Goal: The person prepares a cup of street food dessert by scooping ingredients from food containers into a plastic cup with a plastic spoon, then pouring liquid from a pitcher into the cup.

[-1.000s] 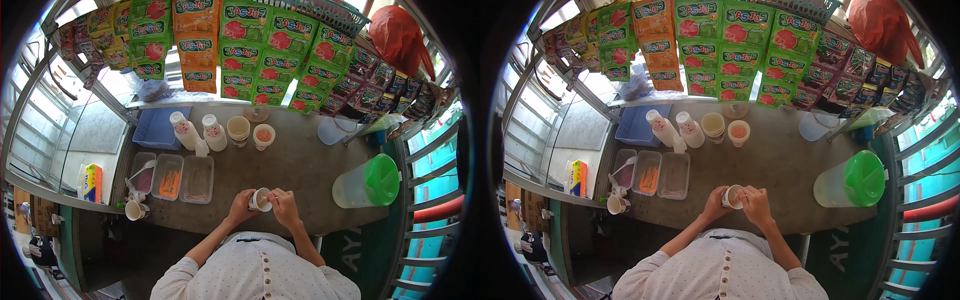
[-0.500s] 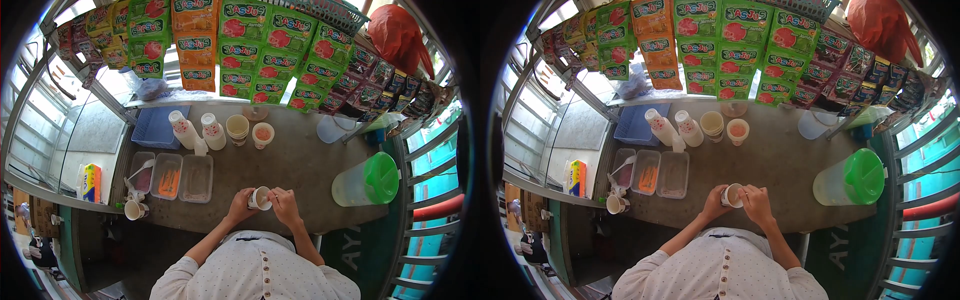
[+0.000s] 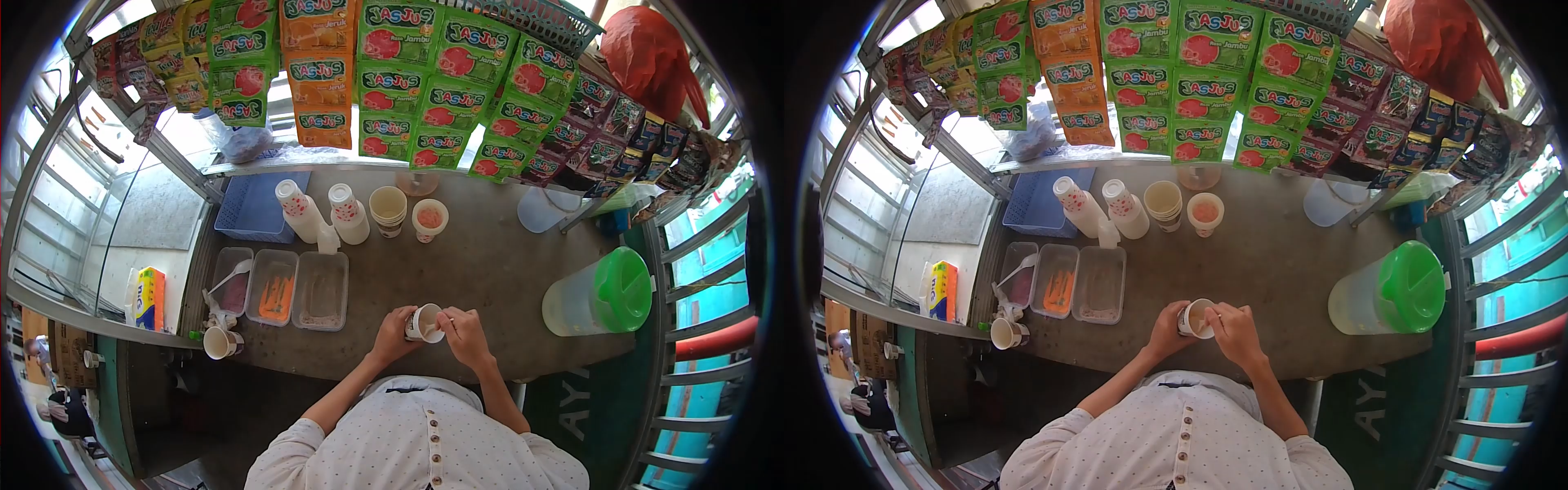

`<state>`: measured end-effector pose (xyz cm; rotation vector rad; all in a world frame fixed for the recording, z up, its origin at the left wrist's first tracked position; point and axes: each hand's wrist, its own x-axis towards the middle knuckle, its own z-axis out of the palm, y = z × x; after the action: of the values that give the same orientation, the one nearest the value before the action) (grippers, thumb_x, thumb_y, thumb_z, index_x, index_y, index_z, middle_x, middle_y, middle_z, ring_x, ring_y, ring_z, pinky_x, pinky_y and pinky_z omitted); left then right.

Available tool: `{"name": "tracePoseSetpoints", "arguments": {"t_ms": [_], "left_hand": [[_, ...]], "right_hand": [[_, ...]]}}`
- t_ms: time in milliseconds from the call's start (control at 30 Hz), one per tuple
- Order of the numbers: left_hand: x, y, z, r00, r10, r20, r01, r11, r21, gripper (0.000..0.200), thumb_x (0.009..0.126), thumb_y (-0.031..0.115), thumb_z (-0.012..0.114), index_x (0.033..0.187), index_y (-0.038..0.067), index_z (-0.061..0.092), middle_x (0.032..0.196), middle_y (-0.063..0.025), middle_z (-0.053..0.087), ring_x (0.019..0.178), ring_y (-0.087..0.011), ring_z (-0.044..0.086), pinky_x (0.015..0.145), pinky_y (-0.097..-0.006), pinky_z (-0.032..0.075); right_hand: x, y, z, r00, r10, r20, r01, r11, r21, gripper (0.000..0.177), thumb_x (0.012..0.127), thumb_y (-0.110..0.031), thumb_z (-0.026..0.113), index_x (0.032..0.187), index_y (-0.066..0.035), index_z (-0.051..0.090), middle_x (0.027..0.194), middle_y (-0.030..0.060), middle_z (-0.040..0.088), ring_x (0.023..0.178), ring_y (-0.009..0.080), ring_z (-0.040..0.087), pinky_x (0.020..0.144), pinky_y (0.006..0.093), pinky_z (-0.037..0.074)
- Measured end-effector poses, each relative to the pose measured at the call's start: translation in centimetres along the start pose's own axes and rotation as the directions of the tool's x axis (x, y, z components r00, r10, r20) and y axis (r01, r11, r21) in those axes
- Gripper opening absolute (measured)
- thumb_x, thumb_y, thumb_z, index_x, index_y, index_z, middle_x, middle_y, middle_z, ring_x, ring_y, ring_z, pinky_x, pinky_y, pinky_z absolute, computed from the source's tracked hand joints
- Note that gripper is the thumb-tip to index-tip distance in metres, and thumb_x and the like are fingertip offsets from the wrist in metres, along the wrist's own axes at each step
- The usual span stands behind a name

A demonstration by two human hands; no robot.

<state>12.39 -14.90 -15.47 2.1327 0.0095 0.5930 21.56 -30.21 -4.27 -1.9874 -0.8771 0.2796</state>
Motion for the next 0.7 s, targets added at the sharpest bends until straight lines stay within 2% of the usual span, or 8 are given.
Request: {"name": "tracePoseSetpoints", "arguments": {"t_ms": [67, 133, 267, 367, 467, 567, 633, 700], "left_hand": [[-0.08, -0.07, 0.04, 1.000, -0.006, 0.001, 0.006, 1.000, -0.002, 0.079, 0.055, 0.014, 0.084, 0.122, 0.007, 0.043, 0.112, -0.0157, 0.056, 0.101, -0.0350, 0.055, 0.085, -0.0426, 0.046], [-0.11, -0.14, 0.02, 1.000, -0.002, 0.001, 0.002, 1.000, 0.001, 0.079, 0.055, 0.014, 0.084, 0.122, 0.007, 0.043, 0.112, -0.0157, 0.056, 0.101, -0.0349, 0.056, 0.085, -0.0428, 0.046], [-0.09, -0.05, 0.06, 1.000, -0.009, 0.003, 0.009, 1.000, 0.005, 0.079, 0.055, 0.016, 0.084, 0.122, 0.007, 0.042, 0.112, -0.0155, 0.056, 0.101, -0.0347, 0.056, 0.084, -0.0429, 0.046], [-0.04, -0.07, 0.03, 1.000, -0.004, 0.000, 0.004, 1.000, -0.001, 0.079, 0.055, 0.016, 0.085, 0.122, 0.007, 0.043, 0.111, -0.0154, 0.056, 0.100, -0.0347, 0.056, 0.084, -0.0428, 0.045], [-0.01, 0.04, 0.02, 1.000, -0.008, -0.003, 0.008, 1.000, -0.006, 0.079, 0.055, 0.016, 0.084, 0.122, 0.007, 0.043, 0.111, -0.0153, 0.057, 0.100, -0.0347, 0.056, 0.085, -0.0425, 0.045], [0.03, 0.07, -0.05, 1.000, -0.003, -0.002, 0.003, 1.000, -0.003, 0.078, 0.055, 0.015, 0.084, 0.121, 0.007, 0.043, 0.111, -0.0153, 0.057, 0.101, -0.0348, 0.056, 0.085, -0.0424, 0.045], [-0.02, 0.12, -0.05, 1.000, -0.009, -0.001, 0.009, 1.000, -0.002, 0.078, 0.055, 0.015, 0.084, 0.121, 0.007, 0.043, 0.111, -0.0153, 0.057, 0.101, -0.0347, 0.056, 0.085, -0.0424, 0.045], [-0.02, 0.09, -0.03, 1.000, -0.015, -0.001, 0.015, 1.000, 0.001, 0.078, 0.055, 0.015, 0.084, 0.121, 0.007, 0.043, 0.111, -0.0152, 0.057, 0.101, -0.0347, 0.056, 0.085, -0.0424, 0.045]], "right_hand": [[-0.01, 0.12, 0.09, 0.997, 0.040, 0.064, -0.046, 0.995, 0.089, 0.032, 0.094, -0.020, 0.045, 0.070, -0.003, 0.056, 0.069, 0.0089, 0.056, 0.063, 0.0245, 0.052, 0.067, 0.0343, 0.035], [-0.01, -0.18, 0.24, 0.999, -0.013, -0.050, 0.013, 1.000, -0.005, 0.032, 0.094, -0.020, 0.045, 0.070, -0.002, 0.056, 0.069, 0.0097, 0.056, 0.063, 0.0250, 0.053, 0.066, 0.0344, 0.035], [0.05, -0.07, -0.14, 0.999, -0.012, 0.031, 0.013, 1.000, -0.020, 0.032, 0.094, -0.020, 0.045, 0.070, -0.002, 0.056, 0.069, 0.0091, 0.057, 0.063, 0.0248, 0.053, 0.066, 0.0343, 0.035], [0.05, 0.26, 0.07, 0.997, 0.080, 0.021, -0.082, 0.988, 0.132, 0.032, 0.094, -0.021, 0.045, 0.070, -0.003, 0.056, 0.069, 0.0086, 0.057, 0.063, 0.0257, 0.052, 0.067, 0.0345, 0.034], [0.10, 0.11, -0.07, 0.999, -0.049, -0.012, 0.048, 0.996, -0.079, 0.032, 0.094, -0.019, 0.045, 0.070, -0.001, 0.057, 0.068, 0.0097, 0.057, 0.061, 0.0237, 0.054, 0.063, 0.0334, 0.038], [0.11, 0.37, 0.06, 0.995, 0.084, 0.046, -0.090, 0.981, 0.172, 0.032, 0.094, -0.019, 0.045, 0.071, -0.002, 0.057, 0.068, 0.0092, 0.057, 0.061, 0.0230, 0.054, 0.063, 0.0335, 0.038], [0.20, -0.35, -0.29, 0.992, -0.120, -0.033, 0.113, 0.980, -0.163, 0.031, 0.094, -0.018, 0.046, 0.070, 0.000, 0.057, 0.066, 0.0099, 0.057, 0.058, 0.0206, 0.054, 0.060, 0.0322, 0.039], [0.01, 0.43, -0.12, 1.000, -0.018, 0.016, 0.018, 1.000, -0.011, 0.031, 0.094, -0.019, 0.045, 0.071, -0.001, 0.057, 0.068, 0.0087, 0.057, 0.060, 0.0208, 0.054, 0.063, 0.0327, 0.038]]}}
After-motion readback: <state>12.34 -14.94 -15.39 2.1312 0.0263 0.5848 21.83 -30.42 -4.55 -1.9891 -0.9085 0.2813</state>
